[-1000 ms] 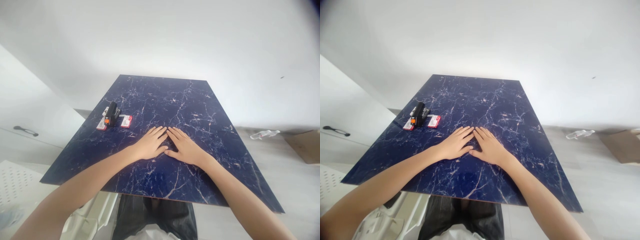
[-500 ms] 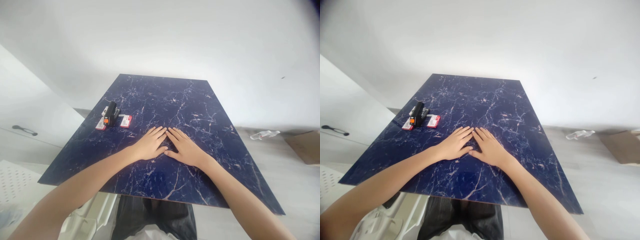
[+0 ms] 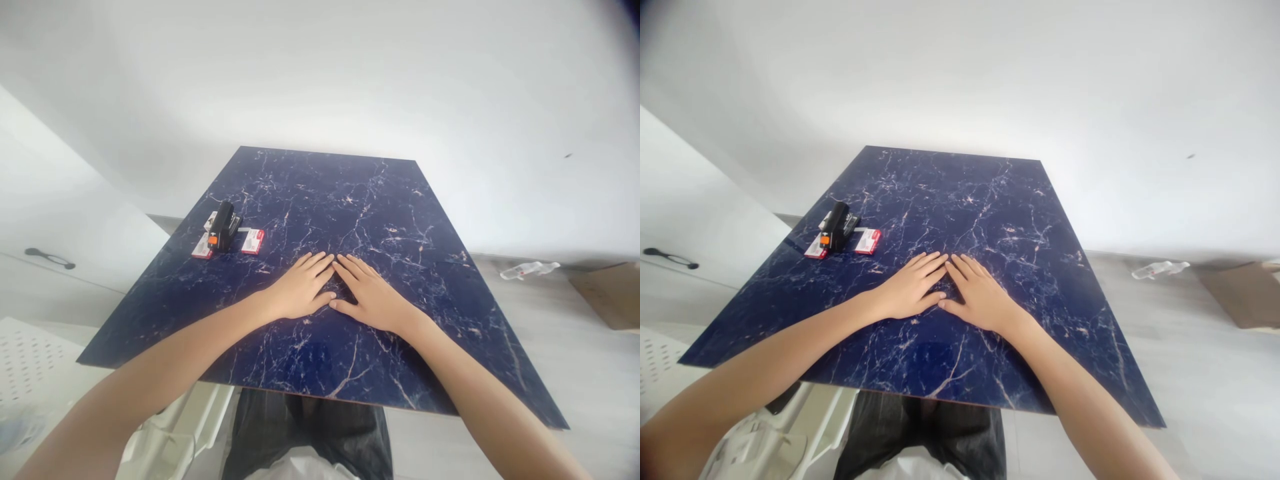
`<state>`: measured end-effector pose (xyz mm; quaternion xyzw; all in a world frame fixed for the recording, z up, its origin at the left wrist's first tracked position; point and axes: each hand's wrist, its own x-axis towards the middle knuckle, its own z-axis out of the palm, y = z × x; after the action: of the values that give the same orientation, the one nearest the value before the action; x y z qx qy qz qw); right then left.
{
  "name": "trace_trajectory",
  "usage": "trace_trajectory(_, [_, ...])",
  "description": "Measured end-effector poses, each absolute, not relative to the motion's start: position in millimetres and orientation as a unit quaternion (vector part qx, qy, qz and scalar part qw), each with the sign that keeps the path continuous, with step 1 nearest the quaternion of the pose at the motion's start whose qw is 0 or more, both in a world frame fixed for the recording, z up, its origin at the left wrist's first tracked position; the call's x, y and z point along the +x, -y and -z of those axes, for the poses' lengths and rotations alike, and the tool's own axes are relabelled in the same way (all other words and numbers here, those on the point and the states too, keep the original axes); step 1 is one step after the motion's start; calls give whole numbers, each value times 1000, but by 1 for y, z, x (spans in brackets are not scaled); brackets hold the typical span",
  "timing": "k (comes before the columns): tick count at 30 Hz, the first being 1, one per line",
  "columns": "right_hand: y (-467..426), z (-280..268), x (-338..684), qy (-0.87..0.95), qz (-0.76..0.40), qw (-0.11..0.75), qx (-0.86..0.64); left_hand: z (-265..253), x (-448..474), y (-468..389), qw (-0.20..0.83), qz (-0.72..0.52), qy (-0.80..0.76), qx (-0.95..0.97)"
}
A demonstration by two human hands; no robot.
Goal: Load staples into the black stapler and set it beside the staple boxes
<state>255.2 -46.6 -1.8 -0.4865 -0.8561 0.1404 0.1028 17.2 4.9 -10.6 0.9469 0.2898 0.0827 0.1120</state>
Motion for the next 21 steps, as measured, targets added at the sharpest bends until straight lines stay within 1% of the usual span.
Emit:
trace_trajectory(9, [47, 0, 254, 854, -141, 93, -492, 7, 19, -3, 101, -61, -295, 948])
trace_trajectory(17, [47, -1, 254, 855, -139, 99, -489, 10, 18, -4, 106, -82, -292, 947])
trace_trajectory(21, [47, 0, 254, 855, -139, 93, -490, 9, 18, -4, 104, -72, -293, 948])
